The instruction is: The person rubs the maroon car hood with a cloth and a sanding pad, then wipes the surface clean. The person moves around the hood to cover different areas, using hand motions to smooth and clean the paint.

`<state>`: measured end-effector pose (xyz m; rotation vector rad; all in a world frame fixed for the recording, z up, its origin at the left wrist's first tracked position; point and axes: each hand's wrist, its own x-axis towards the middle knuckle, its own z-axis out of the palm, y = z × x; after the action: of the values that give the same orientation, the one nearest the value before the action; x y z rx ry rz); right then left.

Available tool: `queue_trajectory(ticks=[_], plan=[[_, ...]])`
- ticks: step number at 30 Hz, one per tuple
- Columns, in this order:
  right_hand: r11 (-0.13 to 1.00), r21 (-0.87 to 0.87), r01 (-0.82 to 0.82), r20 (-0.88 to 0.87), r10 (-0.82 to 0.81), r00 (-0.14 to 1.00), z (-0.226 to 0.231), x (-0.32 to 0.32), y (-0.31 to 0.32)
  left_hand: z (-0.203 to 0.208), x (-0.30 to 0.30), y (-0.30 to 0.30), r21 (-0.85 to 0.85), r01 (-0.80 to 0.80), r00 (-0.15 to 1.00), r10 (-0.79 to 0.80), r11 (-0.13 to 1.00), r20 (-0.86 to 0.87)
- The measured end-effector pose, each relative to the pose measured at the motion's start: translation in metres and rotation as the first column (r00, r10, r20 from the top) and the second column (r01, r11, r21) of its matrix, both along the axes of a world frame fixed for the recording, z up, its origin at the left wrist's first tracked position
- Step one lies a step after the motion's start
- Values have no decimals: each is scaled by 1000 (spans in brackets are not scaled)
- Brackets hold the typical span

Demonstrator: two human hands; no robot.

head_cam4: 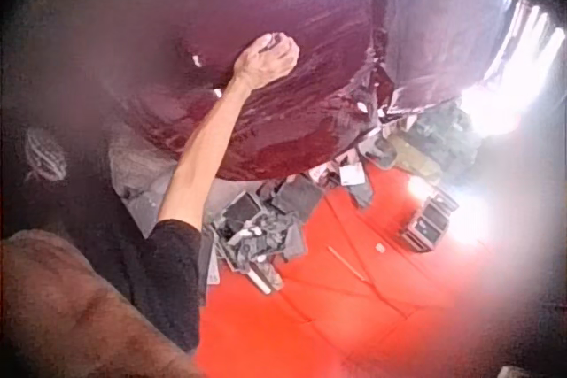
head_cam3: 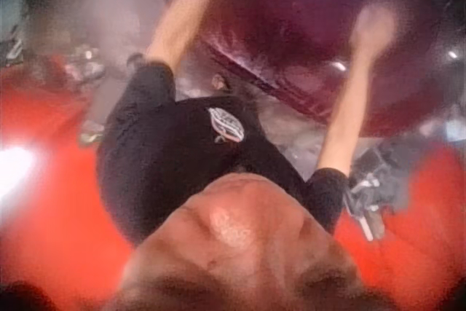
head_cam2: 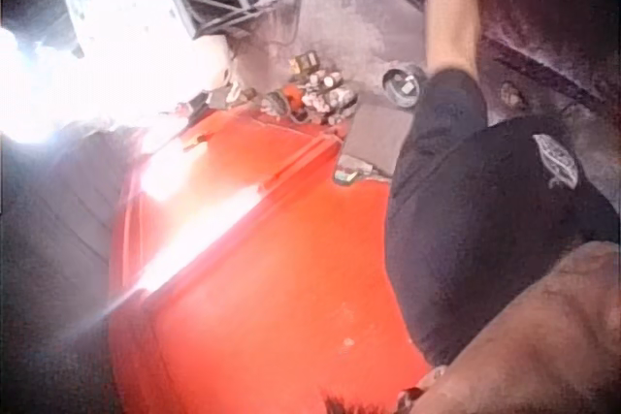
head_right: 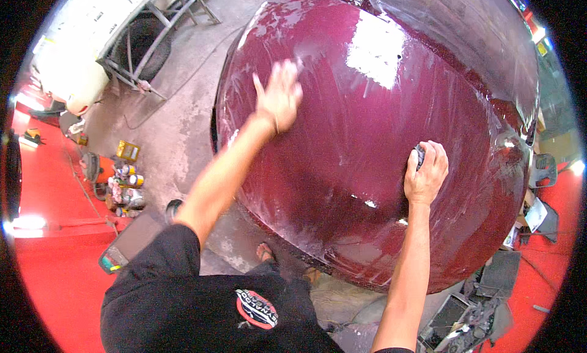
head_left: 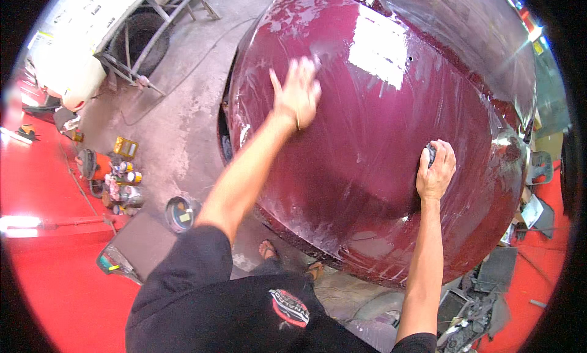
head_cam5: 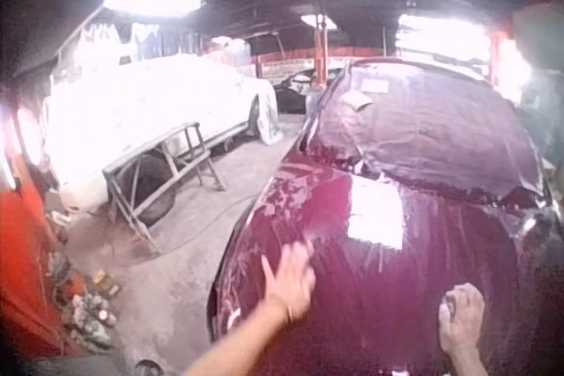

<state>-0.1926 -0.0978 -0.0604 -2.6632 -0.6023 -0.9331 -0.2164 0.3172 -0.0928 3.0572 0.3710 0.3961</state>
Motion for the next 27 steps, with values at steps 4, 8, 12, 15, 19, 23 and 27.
queue_trajectory(ticks=[4,8,12,15,19,23,27], plan=[[999,19,43,20,-43,999,0,-2,-8,-29,-191,-127,-244,208,951,-254,947,-176],[998,44,36,21,-37,999,4,-3,-3,-31,-209,-133,-227,271,935,-312,935,-169],[998,53,33,11,-34,999,7,-7,-3,6,-27,-79,-64,168,982,-172,984,-72],[995,91,-32,27,30,999,6,-5,6,45,74,-32,-82,43,993,-52,996,-109],[996,89,8,-12,-7,1000,8,-4,2,3,19,-77,-10,146,989,-145,989,34],[991,118,67,-20,-65,998,2,-5,-6,-26,-188,-167,-123,279,923,-301,952,-240],[990,114,82,-14,-81,997,-1,-4,2,-44,-237,-172,-127,386,889,-406,914,-214]])
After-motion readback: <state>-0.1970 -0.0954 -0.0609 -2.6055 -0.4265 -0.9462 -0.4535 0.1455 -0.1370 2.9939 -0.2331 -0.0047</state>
